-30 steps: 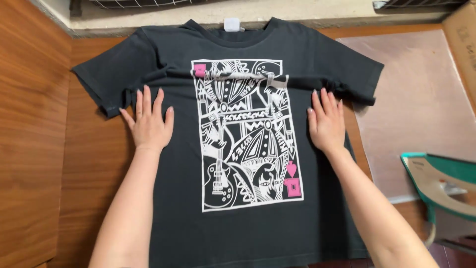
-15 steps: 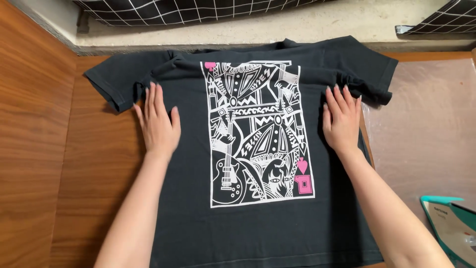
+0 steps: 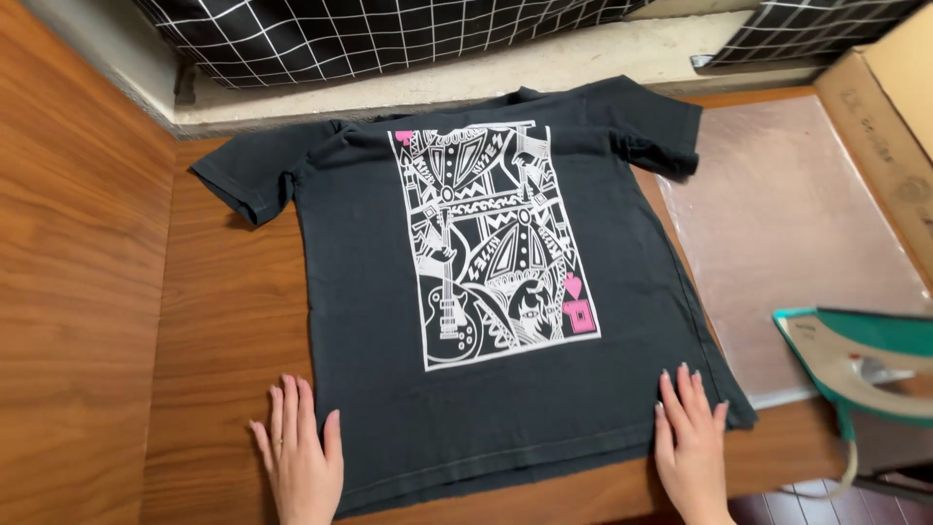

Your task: Ironing a t-shirt, folding it, and packing it into a plastic bag and cardboard box for shipping.

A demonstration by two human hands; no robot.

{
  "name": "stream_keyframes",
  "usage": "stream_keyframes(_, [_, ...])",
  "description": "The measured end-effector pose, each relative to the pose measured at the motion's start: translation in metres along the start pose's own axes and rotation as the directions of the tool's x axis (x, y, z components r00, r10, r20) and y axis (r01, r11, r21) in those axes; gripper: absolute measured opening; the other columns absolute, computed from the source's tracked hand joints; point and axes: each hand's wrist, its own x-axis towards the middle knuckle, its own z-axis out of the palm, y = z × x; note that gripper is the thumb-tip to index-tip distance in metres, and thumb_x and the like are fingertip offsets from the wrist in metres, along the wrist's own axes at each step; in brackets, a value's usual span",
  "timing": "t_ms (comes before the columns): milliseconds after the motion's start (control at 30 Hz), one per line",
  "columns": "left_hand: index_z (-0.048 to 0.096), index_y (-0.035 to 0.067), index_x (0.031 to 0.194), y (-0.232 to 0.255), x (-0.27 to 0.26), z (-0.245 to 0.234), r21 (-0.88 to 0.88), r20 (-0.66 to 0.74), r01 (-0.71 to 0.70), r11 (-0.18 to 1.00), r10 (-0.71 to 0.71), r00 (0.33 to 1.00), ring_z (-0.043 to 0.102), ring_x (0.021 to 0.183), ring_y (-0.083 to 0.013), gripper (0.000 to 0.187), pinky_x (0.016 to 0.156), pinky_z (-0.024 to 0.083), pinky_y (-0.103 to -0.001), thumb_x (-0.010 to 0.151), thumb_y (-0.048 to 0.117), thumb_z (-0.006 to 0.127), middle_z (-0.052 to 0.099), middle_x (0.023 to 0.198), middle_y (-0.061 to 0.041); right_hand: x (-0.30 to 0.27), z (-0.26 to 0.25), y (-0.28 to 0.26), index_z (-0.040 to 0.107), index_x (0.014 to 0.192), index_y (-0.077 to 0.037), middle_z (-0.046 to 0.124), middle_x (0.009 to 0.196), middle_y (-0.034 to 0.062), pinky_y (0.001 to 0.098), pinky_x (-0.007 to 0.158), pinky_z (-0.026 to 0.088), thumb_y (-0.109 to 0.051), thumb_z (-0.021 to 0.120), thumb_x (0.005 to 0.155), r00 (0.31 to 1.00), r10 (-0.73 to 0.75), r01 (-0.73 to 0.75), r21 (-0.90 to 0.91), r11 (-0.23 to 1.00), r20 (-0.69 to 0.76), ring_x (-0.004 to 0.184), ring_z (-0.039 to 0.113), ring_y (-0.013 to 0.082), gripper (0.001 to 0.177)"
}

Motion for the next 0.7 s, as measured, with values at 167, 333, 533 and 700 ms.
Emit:
stream_keyframes(167, [0.045, 0.009, 0.165, -0.006, 0.001, 0.002, -0.058, -0.014, -0.027, 0.998, 0.027, 1.000, 0.031, 0.166, -0.0308, 0.067, 0.130, 0.024, -0.064, 0.106, 0.039, 0.052, 0.038, 0.177, -0.010, -0.029, -0.021, 0.011, 0.058, 0.154, -0.013, 0.047, 0.170, 0.0111, 0.0615, 0.132, 0.017, -0.016, 0.055, 0.105, 0.986, 0.168, -0.160, 0.199, 0.967, -0.022, 0.163, 0.037, 0.0295, 0.049])
stream_keyframes(333, [0.051, 0.008, 0.161, -0.004, 0.004, 0.004, -0.084, -0.049, -0.012, 0.996, 0.008, 0.999, 0.034, 0.164, -0.0294, 0.061, 0.133, 0.021, -0.060, 0.108, 0.038, 0.049, 0.043, 0.174, -0.011, -0.018, -0.058, 0.085, 0.074, 0.130, -0.001, 0.068, 0.140, 0.0144, 0.0425, 0.117, 0.048, -0.006, 0.064, 0.115, 0.844, 0.406, -0.233, 0.443, 0.866, -0.351, 0.131, 0.062, 0.0278, 0.019])
stream_keyframes(533, [0.059, 0.013, 0.153, -0.024, 0.024, 0.030, -0.286, -0.074, 0.042, 0.957, -0.066, 0.995, 0.038, 0.162, -0.0315, 0.061, 0.132, 0.016, -0.066, 0.093, 0.025, 0.063, 0.051, 0.169, -0.008, 0.049, -0.118, 0.182, 0.038, 0.153, -0.019, 0.045, 0.151, 0.0224, 0.0324, 0.081, 0.065, -0.009, 0.092, 0.095, 0.528, 0.786, -0.451, 0.679, 0.580, -0.321, 0.117, 0.067, 0.0271, 0.080])
stream_keyframes(700, [0.062, 0.009, 0.149, -0.028, 0.042, 0.025, -0.198, -0.120, -0.060, 0.978, 0.037, 0.992, 0.043, 0.159, -0.0266, 0.056, 0.134, 0.023, -0.055, 0.103, 0.040, 0.057, 0.056, 0.164, -0.006, 0.081, -0.134, 0.196, 0.069, 0.132, -0.004, 0.073, 0.128, 0.0102, 0.0375, 0.100, 0.053, -0.018, 0.092, 0.090, 0.655, 0.686, -0.429, 0.591, 0.683, -0.317, 0.116, 0.067, 0.0217, 0.050])
